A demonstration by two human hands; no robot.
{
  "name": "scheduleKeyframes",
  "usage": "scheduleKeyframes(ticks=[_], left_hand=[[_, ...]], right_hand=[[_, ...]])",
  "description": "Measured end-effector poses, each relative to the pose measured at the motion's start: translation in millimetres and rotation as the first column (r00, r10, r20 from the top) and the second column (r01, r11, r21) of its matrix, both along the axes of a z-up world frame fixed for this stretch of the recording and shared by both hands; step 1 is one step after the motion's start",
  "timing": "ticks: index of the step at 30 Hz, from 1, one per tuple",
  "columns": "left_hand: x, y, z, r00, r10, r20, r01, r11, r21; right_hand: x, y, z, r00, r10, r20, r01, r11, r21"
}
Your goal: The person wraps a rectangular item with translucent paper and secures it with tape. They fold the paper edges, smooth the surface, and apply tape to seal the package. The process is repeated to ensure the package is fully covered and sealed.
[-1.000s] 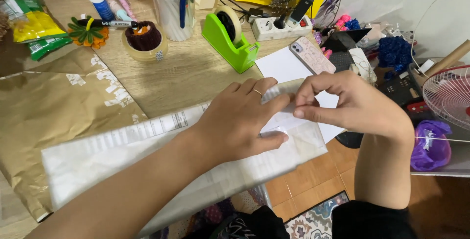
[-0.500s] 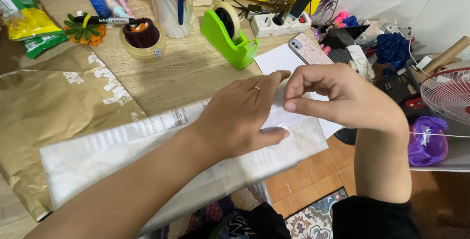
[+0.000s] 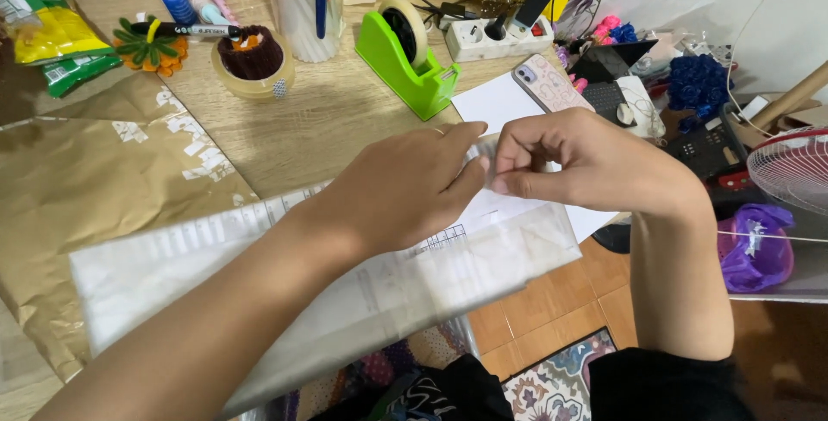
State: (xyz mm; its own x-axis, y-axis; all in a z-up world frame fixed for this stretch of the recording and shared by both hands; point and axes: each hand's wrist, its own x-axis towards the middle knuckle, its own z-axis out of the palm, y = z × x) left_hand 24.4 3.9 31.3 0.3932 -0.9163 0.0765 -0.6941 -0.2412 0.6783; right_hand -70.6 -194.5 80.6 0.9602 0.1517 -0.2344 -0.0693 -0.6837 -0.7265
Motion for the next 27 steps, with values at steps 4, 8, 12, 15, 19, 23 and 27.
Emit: scheduleKeyframes(ticks=[4,8,12,15,19,23,27], left_hand=[[0,1,-5,0.998,-0.033,0.059,0.031,0.999,0.033],[0,-1,-10,0.995,-0.027,0.096,0.023,0.999,0.038],[5,-2,-15,0.989,-0.051,0.136,0.050,0.999,0.013],[6,-3,-15,0.985,-0.055,0.166,0.054,0.998,0.015],[5,-5,-17,0.973,-0.062,0.221,0.061,0.998,0.013],[4,-4,-17,0.964,-0.066,0.257,0.071,0.997,-0.008],[12,-6,-25,0.872,0.002,0.490,0.047,0.995,-0.087]], right_hand=[[0,6,4,1.000,-0.015,-0.018,0.014,0.997,-0.070],[1,15,7,0.998,-0.046,-0.036,0.037,0.977,-0.210],[3,29,12,0.991,-0.083,-0.102,0.030,0.897,-0.441],[9,28,17,0.971,-0.169,-0.166,0.017,0.749,-0.662],[3,12,14,0.912,-0.364,-0.188,0.160,0.738,-0.656],[-15,-12,-1,0.922,-0.358,-0.150,0.279,0.880,-0.385],[-23,-18,-24,0.911,-0.394,-0.121,0.363,0.906,-0.217]])
